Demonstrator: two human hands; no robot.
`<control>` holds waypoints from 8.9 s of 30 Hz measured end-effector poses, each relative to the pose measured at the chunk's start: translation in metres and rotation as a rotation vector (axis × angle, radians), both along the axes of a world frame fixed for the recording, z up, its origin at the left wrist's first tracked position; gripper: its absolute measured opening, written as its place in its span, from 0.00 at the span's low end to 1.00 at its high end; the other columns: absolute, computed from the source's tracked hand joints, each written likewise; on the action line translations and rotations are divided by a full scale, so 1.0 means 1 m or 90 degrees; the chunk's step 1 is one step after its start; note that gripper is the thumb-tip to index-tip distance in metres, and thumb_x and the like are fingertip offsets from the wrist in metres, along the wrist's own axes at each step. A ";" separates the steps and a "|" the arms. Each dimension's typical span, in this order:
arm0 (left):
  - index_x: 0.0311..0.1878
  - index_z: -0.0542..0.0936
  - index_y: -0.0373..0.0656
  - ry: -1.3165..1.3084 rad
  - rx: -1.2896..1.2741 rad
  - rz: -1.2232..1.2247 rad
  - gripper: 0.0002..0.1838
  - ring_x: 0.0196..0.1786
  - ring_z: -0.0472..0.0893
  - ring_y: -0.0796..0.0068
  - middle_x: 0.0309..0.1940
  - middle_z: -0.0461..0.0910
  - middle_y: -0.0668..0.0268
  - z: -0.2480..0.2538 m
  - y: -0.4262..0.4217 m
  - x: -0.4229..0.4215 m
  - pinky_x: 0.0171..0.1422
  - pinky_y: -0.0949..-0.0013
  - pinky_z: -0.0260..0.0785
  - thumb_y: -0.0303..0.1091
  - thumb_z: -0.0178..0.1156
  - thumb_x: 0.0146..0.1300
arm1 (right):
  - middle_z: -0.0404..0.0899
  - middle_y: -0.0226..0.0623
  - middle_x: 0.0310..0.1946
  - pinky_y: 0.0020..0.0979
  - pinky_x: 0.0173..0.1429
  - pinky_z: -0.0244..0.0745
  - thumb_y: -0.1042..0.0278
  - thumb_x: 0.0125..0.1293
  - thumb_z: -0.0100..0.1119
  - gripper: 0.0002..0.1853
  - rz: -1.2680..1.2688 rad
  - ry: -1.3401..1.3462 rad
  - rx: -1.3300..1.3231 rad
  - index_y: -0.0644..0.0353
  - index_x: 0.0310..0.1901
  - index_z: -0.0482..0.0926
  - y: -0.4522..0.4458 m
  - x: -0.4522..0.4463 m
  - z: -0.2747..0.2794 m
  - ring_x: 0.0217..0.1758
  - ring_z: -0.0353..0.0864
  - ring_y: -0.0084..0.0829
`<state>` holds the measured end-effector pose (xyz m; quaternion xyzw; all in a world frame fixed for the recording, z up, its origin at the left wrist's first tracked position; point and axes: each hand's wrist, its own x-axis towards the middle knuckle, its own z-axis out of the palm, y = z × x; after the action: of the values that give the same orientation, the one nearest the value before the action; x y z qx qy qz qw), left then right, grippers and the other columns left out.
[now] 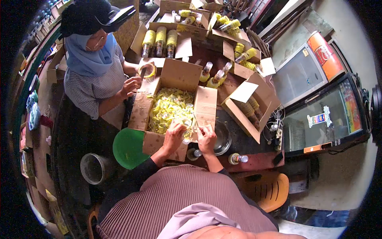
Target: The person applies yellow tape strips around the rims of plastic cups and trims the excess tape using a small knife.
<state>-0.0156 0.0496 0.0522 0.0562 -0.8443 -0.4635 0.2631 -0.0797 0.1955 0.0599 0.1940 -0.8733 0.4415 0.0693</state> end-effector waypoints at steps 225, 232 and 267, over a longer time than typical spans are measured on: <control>0.37 0.80 0.40 0.081 -0.070 -0.146 0.06 0.42 0.75 0.56 0.35 0.75 0.59 -0.008 -0.001 0.006 0.44 0.60 0.71 0.24 0.61 0.55 | 0.74 0.38 0.27 0.34 0.33 0.73 0.74 0.56 0.63 0.04 -0.007 0.018 0.001 0.61 0.34 0.82 0.018 0.023 0.011 0.28 0.77 0.34; 0.38 0.80 0.41 0.098 -0.120 -0.197 0.10 0.42 0.74 0.58 0.35 0.74 0.60 -0.005 0.006 0.007 0.45 0.60 0.71 0.23 0.61 0.50 | 0.75 0.39 0.29 0.35 0.37 0.75 0.74 0.55 0.64 0.04 -0.020 0.035 0.091 0.60 0.33 0.83 0.028 0.000 -0.018 0.31 0.79 0.37; 0.50 0.70 0.43 -0.028 -0.173 -0.035 0.32 0.51 0.74 0.53 0.43 0.76 0.58 0.003 -0.020 0.000 0.68 0.53 0.57 0.37 0.72 0.40 | 0.69 0.33 0.28 0.36 0.39 0.72 0.74 0.54 0.60 0.09 0.117 0.235 0.220 0.54 0.38 0.82 0.043 0.023 0.022 0.37 0.73 0.35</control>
<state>-0.0151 0.0298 0.0548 0.0067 -0.9061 -0.3503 0.2369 -0.0562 0.2381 0.0817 0.3585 -0.8871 0.2474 0.1527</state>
